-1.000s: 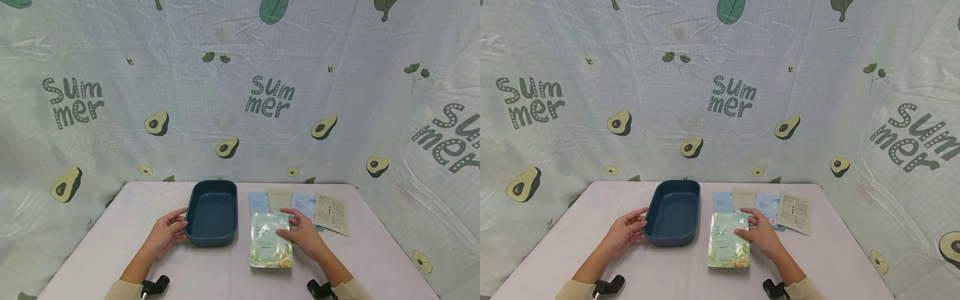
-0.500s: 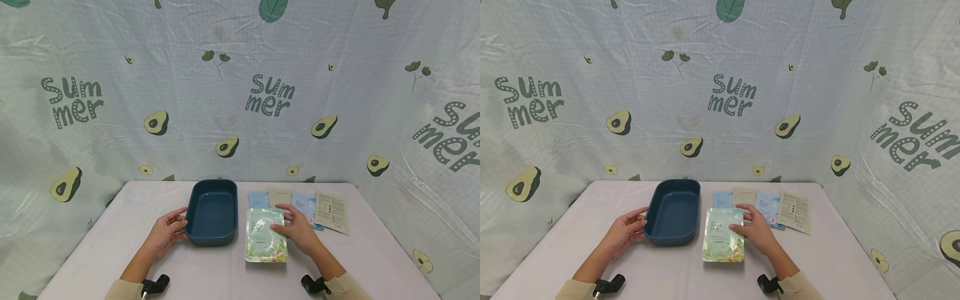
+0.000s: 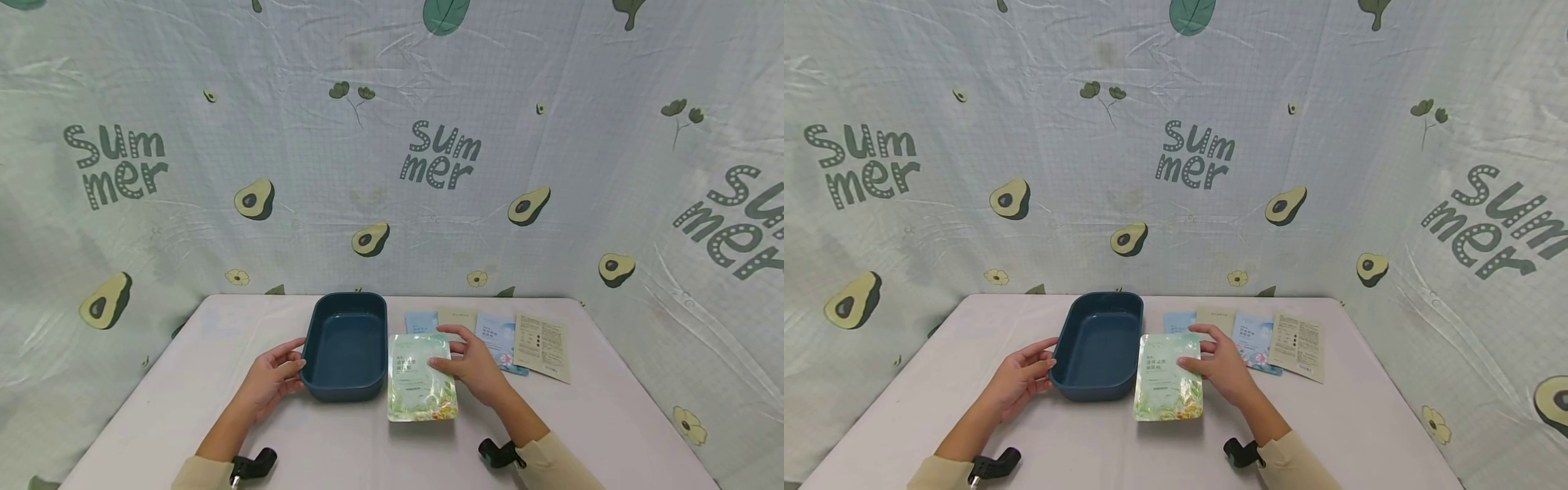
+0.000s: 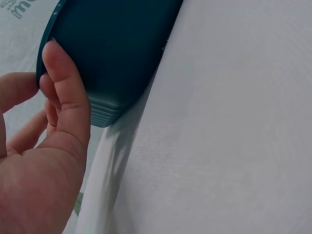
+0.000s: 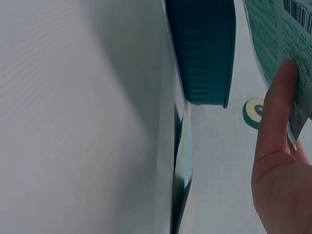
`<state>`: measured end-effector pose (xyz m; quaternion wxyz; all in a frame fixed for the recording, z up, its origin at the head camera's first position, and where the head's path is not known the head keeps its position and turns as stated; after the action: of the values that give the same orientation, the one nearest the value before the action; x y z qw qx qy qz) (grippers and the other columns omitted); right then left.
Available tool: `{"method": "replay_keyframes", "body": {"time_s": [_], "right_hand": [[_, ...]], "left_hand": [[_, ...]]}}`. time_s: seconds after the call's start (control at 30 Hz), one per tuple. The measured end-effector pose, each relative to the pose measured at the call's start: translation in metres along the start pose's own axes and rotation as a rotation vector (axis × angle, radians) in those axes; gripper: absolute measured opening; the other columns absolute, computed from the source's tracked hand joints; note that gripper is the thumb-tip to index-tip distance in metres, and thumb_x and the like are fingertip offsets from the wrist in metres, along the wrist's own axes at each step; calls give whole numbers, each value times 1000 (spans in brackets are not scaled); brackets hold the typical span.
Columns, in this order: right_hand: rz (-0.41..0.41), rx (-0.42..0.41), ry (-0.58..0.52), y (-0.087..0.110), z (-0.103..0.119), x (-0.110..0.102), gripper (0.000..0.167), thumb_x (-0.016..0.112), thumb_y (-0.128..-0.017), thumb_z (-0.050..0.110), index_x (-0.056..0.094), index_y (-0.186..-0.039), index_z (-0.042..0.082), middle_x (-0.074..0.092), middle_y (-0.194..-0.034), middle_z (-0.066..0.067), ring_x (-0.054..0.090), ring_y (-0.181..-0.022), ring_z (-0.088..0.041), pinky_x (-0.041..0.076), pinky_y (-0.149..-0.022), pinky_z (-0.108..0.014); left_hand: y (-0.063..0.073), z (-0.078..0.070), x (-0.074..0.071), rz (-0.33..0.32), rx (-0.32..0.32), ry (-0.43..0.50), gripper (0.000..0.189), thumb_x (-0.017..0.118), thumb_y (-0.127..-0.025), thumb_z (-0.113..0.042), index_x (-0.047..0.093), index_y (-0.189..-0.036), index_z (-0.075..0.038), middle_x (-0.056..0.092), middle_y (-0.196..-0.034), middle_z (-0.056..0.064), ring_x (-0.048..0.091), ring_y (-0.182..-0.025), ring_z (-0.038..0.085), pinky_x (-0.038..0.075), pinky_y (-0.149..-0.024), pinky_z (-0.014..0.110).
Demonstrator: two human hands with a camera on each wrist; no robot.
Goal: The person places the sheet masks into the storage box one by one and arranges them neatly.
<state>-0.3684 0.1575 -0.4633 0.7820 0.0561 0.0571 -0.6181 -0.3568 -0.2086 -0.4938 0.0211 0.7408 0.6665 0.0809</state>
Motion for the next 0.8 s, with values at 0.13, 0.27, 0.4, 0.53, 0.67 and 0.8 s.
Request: {"method": "replay_keyframes", "body": {"time_s": [0.13, 0.27, 0.4, 0.53, 0.67, 0.8], "right_hand": [[9, -16, 2, -5, 6, 6, 74, 86, -83, 19, 48, -147, 16, 71, -124, -16, 73, -95, -23, 63, -77, -38], [9, -22, 7, -9, 11, 11, 71, 85, -84, 18, 48, -146, 16, 71, -123, -17, 73, -93, -23, 63, -77, -39], [13, -20, -12, -13, 14, 17, 70, 85, -84, 16, 49, -145, 16, 72, -120, -16, 73, -91, -23, 63, -75, -38], [33, -19, -51, -18, 16, 25, 72, 85, -84, 14, 47, -146, 16, 72, -118, -15, 73, -91, -22, 63, -74, -38], [56, -19, -86, -23, 20, 33, 73, 84, -85, 14, 46, -147, 14, 72, -120, -15, 73, -92, -22, 63, -75, -38], [63, -13, -113, -28, 23, 39, 72, 83, -86, 13, 45, -147, 13, 71, -122, -16, 73, -93, -23, 63, -75, -39]], "left_hand": [[0, -1, 0, 0, -1, 11, 58, 59, -103, -7, 36, -156, -2, 54, -101, 0, 62, -74, 11, 60, -71, 25], [0, -1, 1, 10, 4, 19, 60, 58, -103, -7, 34, -157, -1, 54, -101, -1, 61, -75, 10, 60, -72, 25], [-1, 0, 0, 2, 2, 21, 60, 59, -103, -8, 36, -157, -2, 55, -101, -1, 62, -75, 11, 60, -71, 25], [-1, 2, 0, -4, -4, 19, 59, 59, -103, -7, 36, -157, -2, 56, -100, -2, 62, -75, 11, 60, -71, 25], [-1, 2, 0, 2, -5, 17, 60, 59, -103, -8, 34, -158, -2, 55, -101, -2, 62, -75, 10, 60, -72, 25], [-1, 1, 0, 6, 2, 32, 60, 59, -103, -8, 34, -158, -2, 55, -101, -2, 61, -75, 10, 60, -72, 25]]}}
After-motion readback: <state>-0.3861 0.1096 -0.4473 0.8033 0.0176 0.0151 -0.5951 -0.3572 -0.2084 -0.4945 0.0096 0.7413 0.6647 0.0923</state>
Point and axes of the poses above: each hand's wrist, its own y-axis away from the middle knuckle, its own x-axis out of the palm, z = x × y, the point moved 10 cm from there along -y, towards the middle knuckle
